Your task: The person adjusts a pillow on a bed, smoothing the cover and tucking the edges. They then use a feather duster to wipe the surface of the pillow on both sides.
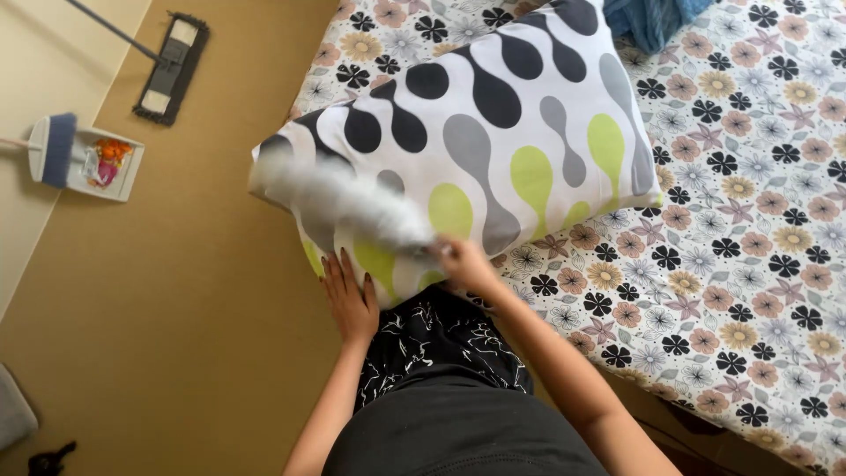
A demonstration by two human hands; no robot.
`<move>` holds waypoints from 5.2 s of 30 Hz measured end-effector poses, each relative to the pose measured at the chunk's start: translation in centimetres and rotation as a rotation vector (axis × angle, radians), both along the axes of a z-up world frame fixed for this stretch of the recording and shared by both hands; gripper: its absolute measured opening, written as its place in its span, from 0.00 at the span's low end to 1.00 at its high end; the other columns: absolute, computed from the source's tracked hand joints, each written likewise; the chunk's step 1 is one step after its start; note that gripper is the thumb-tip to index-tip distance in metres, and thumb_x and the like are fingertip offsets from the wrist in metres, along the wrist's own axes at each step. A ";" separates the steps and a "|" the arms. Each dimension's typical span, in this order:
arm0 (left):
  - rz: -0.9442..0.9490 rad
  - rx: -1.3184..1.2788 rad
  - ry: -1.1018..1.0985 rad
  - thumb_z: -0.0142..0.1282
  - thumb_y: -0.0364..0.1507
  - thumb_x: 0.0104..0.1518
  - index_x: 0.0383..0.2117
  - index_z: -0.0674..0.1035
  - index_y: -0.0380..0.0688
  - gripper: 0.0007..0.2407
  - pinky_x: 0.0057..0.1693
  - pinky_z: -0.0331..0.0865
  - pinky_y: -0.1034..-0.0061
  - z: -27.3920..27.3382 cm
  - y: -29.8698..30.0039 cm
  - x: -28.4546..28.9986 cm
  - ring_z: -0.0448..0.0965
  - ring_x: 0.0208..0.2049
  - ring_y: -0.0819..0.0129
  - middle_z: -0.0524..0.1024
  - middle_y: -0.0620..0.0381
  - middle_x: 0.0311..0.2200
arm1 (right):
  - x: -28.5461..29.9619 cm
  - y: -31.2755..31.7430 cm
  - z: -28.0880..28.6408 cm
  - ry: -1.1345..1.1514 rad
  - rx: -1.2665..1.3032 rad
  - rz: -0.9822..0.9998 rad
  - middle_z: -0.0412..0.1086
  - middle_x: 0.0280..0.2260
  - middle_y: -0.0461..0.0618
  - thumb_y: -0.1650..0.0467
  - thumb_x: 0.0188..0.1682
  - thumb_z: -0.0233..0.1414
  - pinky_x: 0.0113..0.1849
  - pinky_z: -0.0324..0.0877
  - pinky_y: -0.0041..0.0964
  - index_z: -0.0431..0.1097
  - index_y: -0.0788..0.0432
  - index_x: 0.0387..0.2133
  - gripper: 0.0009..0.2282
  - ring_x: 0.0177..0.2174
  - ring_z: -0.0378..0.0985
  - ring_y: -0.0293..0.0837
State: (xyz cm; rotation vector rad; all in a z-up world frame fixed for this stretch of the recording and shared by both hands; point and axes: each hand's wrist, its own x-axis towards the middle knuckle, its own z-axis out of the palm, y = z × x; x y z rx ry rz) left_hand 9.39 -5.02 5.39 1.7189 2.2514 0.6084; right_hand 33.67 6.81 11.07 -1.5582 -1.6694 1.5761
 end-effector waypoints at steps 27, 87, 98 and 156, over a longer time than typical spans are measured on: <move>0.155 -0.217 -0.913 0.56 0.44 0.57 0.43 0.80 0.34 0.22 0.48 0.73 0.72 -16.2 -8.4 -5.9 0.81 0.40 0.67 0.84 0.48 0.38 | 3.4 -17.3 -4.0 -0.384 0.372 0.232 0.76 0.34 0.65 0.72 0.48 0.52 0.33 0.70 0.59 0.69 0.61 0.48 0.14 0.32 0.77 0.66; -0.029 -0.399 -0.809 0.48 0.37 0.63 0.37 0.82 0.38 0.15 0.40 0.70 0.74 -17.6 -7.6 -8.4 0.79 0.29 0.71 0.81 0.56 0.26 | -9.1 -8.3 0.7 0.093 0.113 -0.011 0.76 0.31 0.52 0.74 0.53 0.51 0.34 0.72 0.35 0.73 0.59 0.51 0.13 0.28 0.76 0.40; 0.198 -0.480 -0.947 0.51 0.46 0.66 0.29 0.82 0.34 0.23 0.36 0.64 0.74 -17.0 -8.0 -6.3 0.66 0.25 0.74 0.71 0.61 0.20 | -1.8 2.0 8.4 -0.404 0.464 -0.352 0.72 0.27 0.61 0.74 0.59 0.46 0.30 0.67 0.44 0.61 0.55 0.65 0.20 0.24 0.71 0.51; 0.467 0.193 -0.729 0.55 0.30 0.59 0.31 0.83 0.36 0.09 0.39 0.73 0.74 -9.0 19.6 -16.3 0.80 0.28 0.74 0.82 0.58 0.28 | 5.4 -11.6 8.3 -0.005 0.368 -0.708 0.63 0.19 0.37 0.69 0.60 0.51 0.22 0.49 0.26 0.70 0.62 0.43 0.07 0.18 0.58 0.27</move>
